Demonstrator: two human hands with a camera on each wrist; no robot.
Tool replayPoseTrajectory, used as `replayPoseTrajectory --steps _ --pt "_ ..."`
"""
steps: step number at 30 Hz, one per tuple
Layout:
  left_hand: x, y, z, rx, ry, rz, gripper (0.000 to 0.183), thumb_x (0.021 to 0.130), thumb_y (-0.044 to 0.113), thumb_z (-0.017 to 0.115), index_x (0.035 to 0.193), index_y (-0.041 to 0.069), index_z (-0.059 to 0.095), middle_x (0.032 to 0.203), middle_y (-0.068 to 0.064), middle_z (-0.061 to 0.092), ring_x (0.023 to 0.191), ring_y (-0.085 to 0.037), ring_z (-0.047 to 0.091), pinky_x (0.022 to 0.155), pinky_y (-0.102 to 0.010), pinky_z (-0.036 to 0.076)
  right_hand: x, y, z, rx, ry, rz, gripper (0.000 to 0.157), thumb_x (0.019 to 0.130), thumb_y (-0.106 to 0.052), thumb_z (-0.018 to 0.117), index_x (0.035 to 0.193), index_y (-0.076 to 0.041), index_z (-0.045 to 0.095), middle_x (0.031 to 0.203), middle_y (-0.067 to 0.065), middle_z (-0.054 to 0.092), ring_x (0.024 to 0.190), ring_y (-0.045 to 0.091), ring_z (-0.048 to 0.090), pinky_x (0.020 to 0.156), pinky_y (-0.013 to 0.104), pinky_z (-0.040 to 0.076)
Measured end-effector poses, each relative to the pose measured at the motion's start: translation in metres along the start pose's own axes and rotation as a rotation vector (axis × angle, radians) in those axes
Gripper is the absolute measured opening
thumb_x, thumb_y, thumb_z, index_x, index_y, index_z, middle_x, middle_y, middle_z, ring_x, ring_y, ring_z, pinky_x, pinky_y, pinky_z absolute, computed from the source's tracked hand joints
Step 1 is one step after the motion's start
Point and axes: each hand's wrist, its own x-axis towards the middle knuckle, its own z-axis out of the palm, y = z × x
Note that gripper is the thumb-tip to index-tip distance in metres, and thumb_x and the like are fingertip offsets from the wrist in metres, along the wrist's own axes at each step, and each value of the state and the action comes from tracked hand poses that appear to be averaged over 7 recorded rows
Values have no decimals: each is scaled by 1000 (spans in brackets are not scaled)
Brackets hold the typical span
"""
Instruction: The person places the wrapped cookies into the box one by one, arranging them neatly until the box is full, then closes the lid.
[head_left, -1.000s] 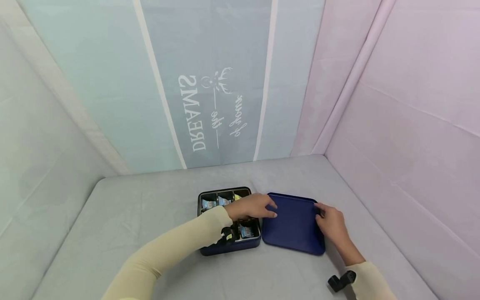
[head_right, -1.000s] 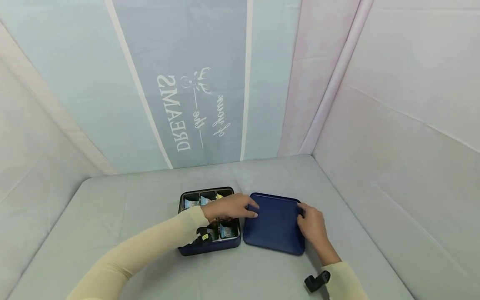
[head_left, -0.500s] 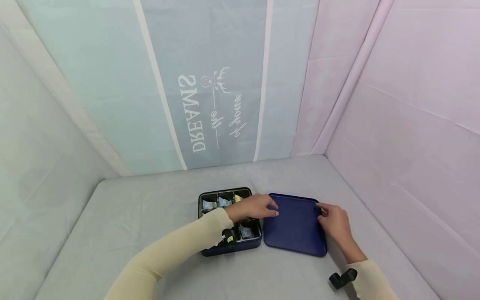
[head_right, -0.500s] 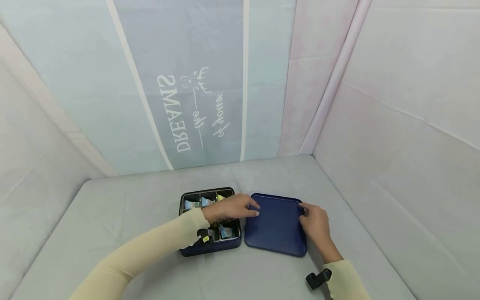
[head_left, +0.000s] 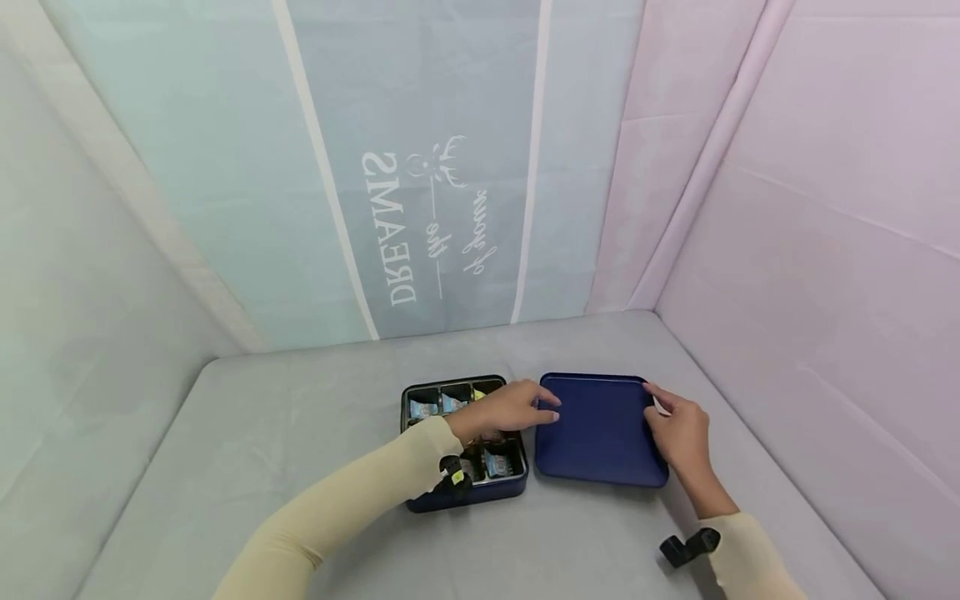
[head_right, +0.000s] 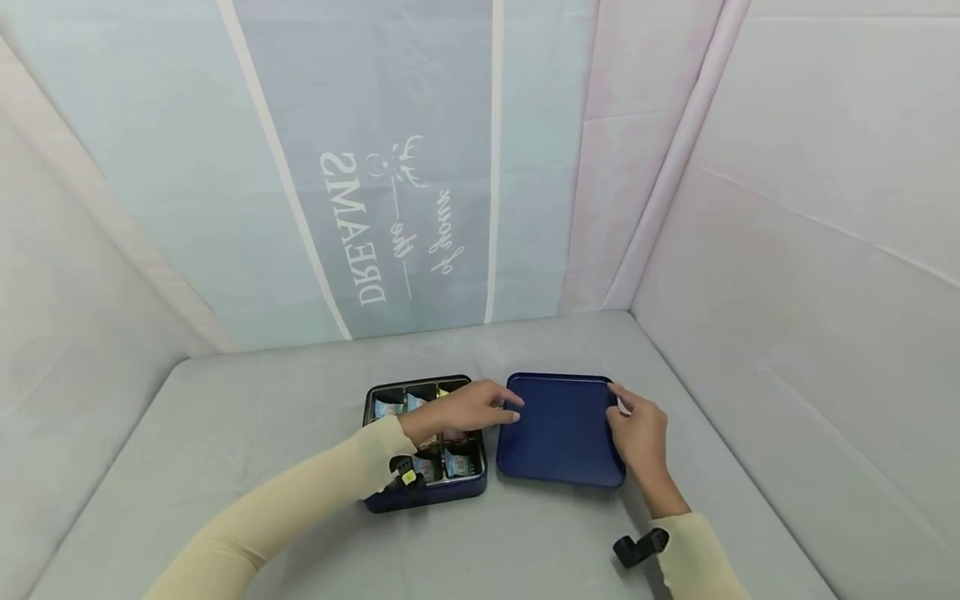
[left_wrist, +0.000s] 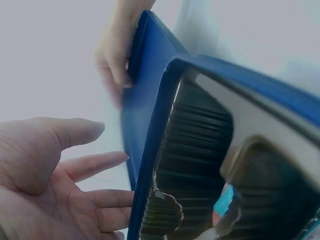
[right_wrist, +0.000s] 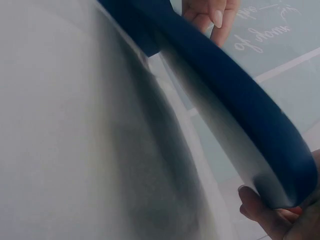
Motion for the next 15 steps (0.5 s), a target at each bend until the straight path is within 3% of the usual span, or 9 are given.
replayPoseTrajectory --steps 2,4,6,8,9,10,12,15 --pt "-2 0 -3 -28 5 -7 39 104 23 60 138 5 63 49 2 39 39 -8 29 42 -22 30 3 -3 -2 17 15 18 46 85 3 60 129 -7 71 126 15 68 81 23 72 45 18 41" --pt "-4 0 -7 -51 33 -15 40 104 24 60 140 5 62 61 -2 54 48 -9 41 49 -22 37 5 -6 -3 29 28 38 47 85 2 61 129 -10 71 124 15 69 89 20 72 50 14 43" --pt "-8 1 -13 -78 70 -13 42 105 24 58 143 5 58 90 -8 70 67 -12 59 62 -24 47 8 -9 -5 46 40 56 47 85 2 62 129 -12 71 122 16 69 85 9 70 54 9 43" --pt "-10 1 -19 -119 109 -12 44 107 25 55 146 5 55 123 -11 69 87 -17 65 74 -29 50 11 -12 -7 62 54 73 48 85 1 62 130 -14 71 120 16 70 81 -6 64 60 4 42" --pt "-12 1 -21 -141 124 -11 45 107 24 54 148 5 53 125 -16 68 86 -17 65 74 -29 50 12 -13 -8 72 58 83 48 85 1 62 130 -14 71 119 15 70 79 -13 60 61 3 41" --pt "-13 0 -24 -176 140 -13 45 108 23 53 149 5 51 133 -16 65 97 -18 67 79 -30 53 13 -15 -10 77 60 93 49 85 0 62 131 -15 70 119 15 70 79 -18 56 63 2 41" --pt "-15 0 -28 -265 156 -24 45 108 20 51 150 2 48 136 -18 63 99 -22 69 81 -33 56 15 -21 -12 88 60 102 50 86 0 62 133 -15 69 120 14 70 86 -11 62 66 0 40" --pt "-17 -2 -32 -394 190 -55 45 108 15 52 149 -2 47 135 -23 62 109 -26 69 89 -35 58 18 -31 -16 102 47 112 50 87 1 61 134 -14 68 122 11 69 101 10 69 68 -1 39"
